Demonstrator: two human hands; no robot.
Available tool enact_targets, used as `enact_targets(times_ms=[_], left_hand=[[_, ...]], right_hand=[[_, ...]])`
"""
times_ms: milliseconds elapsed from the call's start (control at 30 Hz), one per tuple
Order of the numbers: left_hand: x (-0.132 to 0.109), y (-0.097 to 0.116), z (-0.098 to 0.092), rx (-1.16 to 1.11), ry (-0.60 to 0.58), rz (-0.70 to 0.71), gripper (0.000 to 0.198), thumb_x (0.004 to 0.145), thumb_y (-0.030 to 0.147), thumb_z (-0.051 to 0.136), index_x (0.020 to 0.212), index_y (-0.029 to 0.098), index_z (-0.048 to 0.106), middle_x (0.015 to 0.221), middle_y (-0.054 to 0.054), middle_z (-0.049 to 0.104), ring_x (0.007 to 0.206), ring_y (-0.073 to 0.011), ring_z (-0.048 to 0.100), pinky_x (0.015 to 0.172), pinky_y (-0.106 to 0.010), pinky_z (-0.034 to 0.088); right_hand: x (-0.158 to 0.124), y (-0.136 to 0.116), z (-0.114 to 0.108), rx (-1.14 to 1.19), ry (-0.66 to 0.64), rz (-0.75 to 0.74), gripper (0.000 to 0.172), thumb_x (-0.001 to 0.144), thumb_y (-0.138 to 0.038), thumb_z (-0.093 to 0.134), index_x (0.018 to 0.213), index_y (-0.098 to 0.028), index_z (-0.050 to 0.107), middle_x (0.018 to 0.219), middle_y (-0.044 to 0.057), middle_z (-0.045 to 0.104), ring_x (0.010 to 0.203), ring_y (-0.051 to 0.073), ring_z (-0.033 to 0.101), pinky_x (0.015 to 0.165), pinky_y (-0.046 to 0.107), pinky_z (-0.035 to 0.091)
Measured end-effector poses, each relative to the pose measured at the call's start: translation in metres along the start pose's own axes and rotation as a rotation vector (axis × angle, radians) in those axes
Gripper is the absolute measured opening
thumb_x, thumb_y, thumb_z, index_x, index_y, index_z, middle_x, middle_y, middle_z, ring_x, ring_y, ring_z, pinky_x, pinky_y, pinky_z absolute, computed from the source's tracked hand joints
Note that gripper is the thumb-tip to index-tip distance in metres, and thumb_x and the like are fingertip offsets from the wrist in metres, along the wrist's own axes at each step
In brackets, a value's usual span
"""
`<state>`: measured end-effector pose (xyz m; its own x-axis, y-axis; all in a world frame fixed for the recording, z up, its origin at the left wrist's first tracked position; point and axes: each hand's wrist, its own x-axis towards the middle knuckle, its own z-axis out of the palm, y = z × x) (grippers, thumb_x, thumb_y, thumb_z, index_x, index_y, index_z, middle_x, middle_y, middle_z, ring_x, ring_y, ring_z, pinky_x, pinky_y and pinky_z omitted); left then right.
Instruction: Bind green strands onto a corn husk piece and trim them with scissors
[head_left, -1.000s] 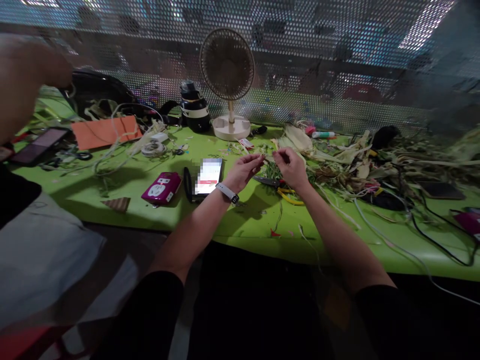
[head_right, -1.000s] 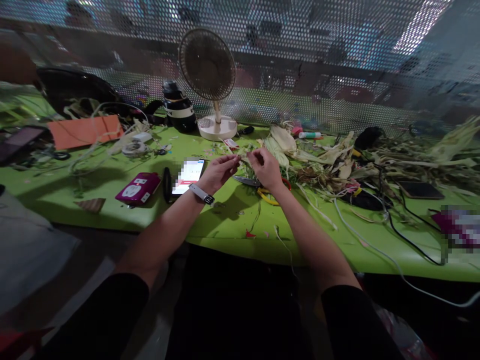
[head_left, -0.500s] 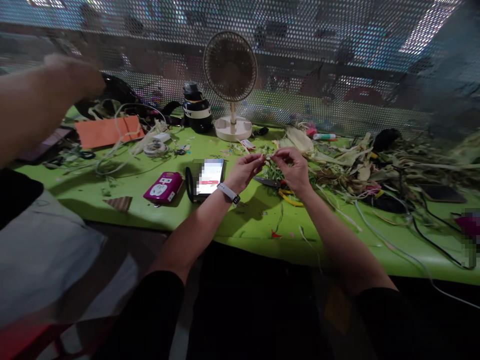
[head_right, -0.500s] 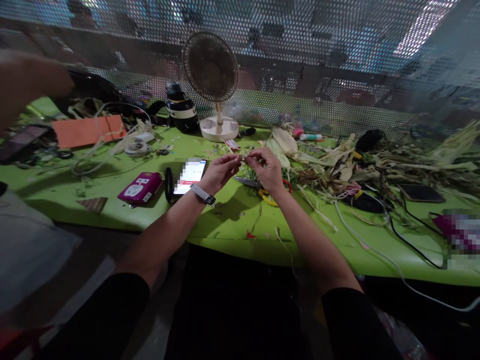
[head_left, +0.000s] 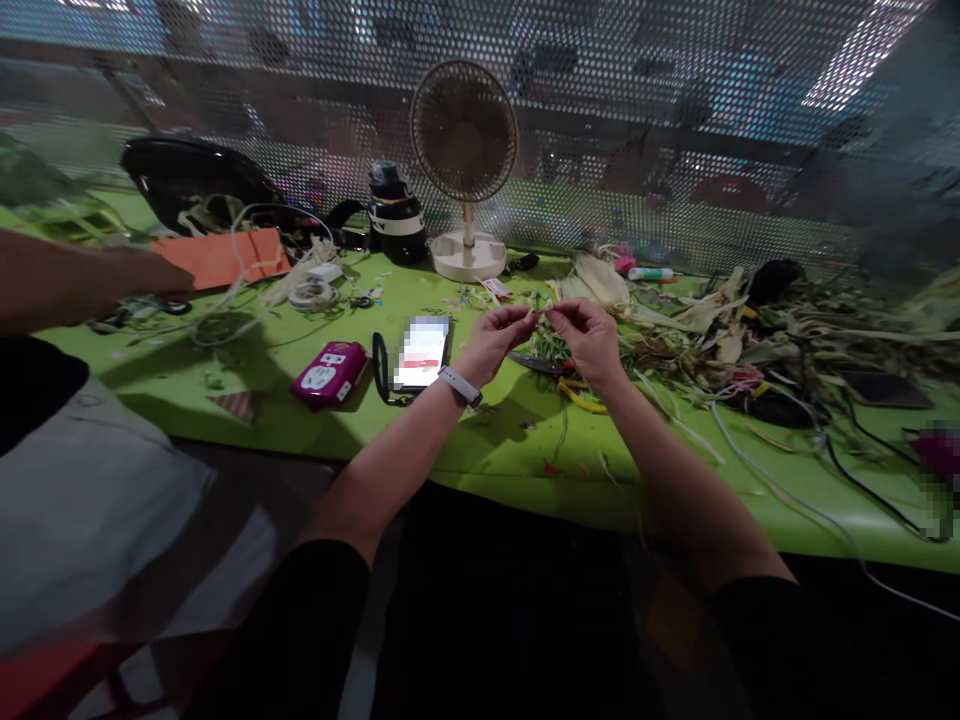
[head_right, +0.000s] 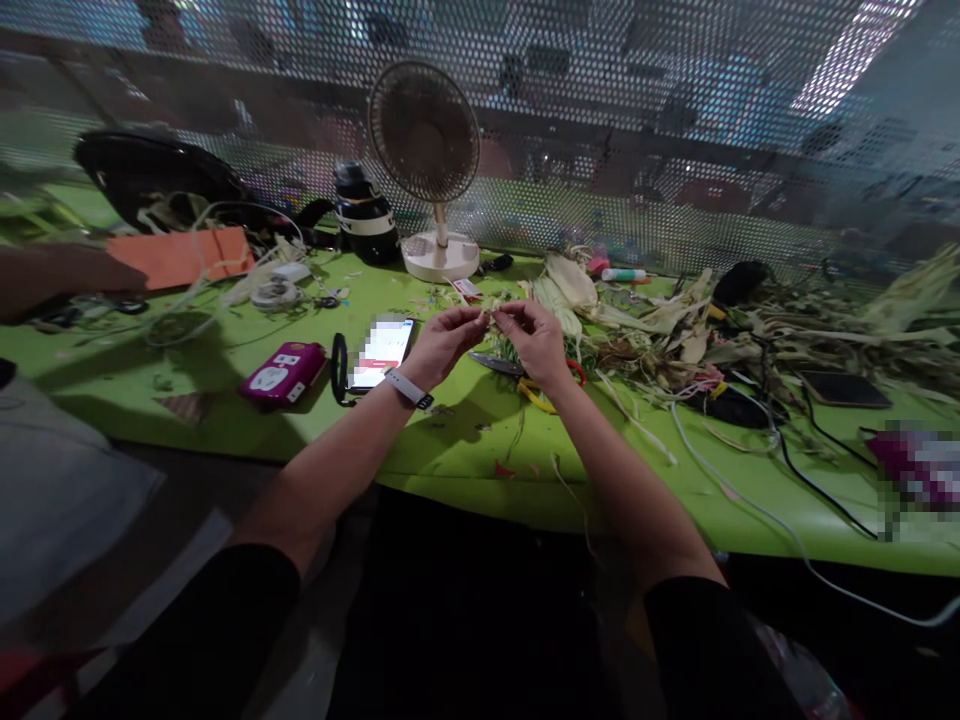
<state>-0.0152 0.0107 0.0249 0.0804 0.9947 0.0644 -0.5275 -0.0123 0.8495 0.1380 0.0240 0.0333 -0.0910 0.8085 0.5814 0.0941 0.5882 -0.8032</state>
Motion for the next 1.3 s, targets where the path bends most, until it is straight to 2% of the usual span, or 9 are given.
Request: enact_targets(times_ms=[200,367,600,833,1100,1300], left_hand=[[0.000,-0.003,0.001,0.038,-0.032,0.079,0.039,0.051,0.033,0.091,0.082,0.017,0.074,0.080,-0.001,0.073,0.073,-0.0090,0.064,0.079,-0.026,0.053],[-0.001,-0.003,0.001,0.090,-0.046,0.125,0.037,0.055,0.036,0.090,0.083,0.018,0.074,0.082,-0.001,0.073,0.076,-0.0105,0.065,0.083,-0.029,0.054],[-0.001,-0.005,0.000,0.117,-0.046,0.178,0.042,0.054,0.042,0.089,0.084,0.018,0.072,0.081,-0.001,0.071,0.076,-0.0102,0.064,0.083,-0.029,0.054],[0.003,-0.011,-0.004,0.232,-0.078,0.242,0.036,0.063,0.038,0.085,0.088,0.017,0.071,0.085,-0.003,0.071,0.078,-0.0118,0.063,0.082,-0.030,0.054],[0.004,-0.011,-0.005,0.322,-0.110,0.293,0.030,0.068,0.034,0.081,0.090,0.015,0.070,0.084,-0.003,0.071,0.075,-0.0108,0.063,0.076,-0.027,0.053],[0.004,-0.014,-0.004,0.310,-0.090,0.285,0.024,0.070,0.025,0.077,0.092,0.016,0.071,0.081,-0.002,0.070,0.075,-0.0109,0.063,0.077,-0.028,0.054]], right_hand=[[-0.002,-0.004,-0.001,-0.054,-0.068,-0.030,0.026,0.080,-0.045,0.068,0.085,-0.020,0.070,0.077,0.001,0.069,0.069,0.013,0.061,0.067,0.028,0.050],[-0.002,-0.006,-0.003,-0.185,-0.044,-0.025,0.024,0.083,-0.042,0.065,0.089,-0.019,0.070,0.082,0.003,0.071,0.071,0.014,0.062,0.066,0.028,0.049],[-0.004,-0.012,-0.005,-0.398,-0.054,-0.114,0.015,0.085,-0.030,0.060,0.085,-0.019,0.071,0.084,0.005,0.071,0.072,0.016,0.062,0.069,0.030,0.051],[-0.004,-0.010,-0.006,-0.505,-0.080,-0.117,0.014,0.084,-0.027,0.058,0.083,-0.020,0.070,0.083,0.005,0.071,0.071,0.017,0.062,0.071,0.031,0.051],[-0.002,-0.013,-0.007,-0.414,-0.110,-0.039,0.014,0.080,-0.029,0.060,0.080,-0.018,0.069,0.080,0.006,0.070,0.070,0.017,0.062,0.070,0.031,0.050],[0.003,-0.002,-0.009,-0.180,-0.152,0.157,0.020,0.074,-0.037,0.065,0.079,-0.018,0.067,0.074,0.003,0.068,0.068,0.016,0.060,0.068,0.031,0.049]])
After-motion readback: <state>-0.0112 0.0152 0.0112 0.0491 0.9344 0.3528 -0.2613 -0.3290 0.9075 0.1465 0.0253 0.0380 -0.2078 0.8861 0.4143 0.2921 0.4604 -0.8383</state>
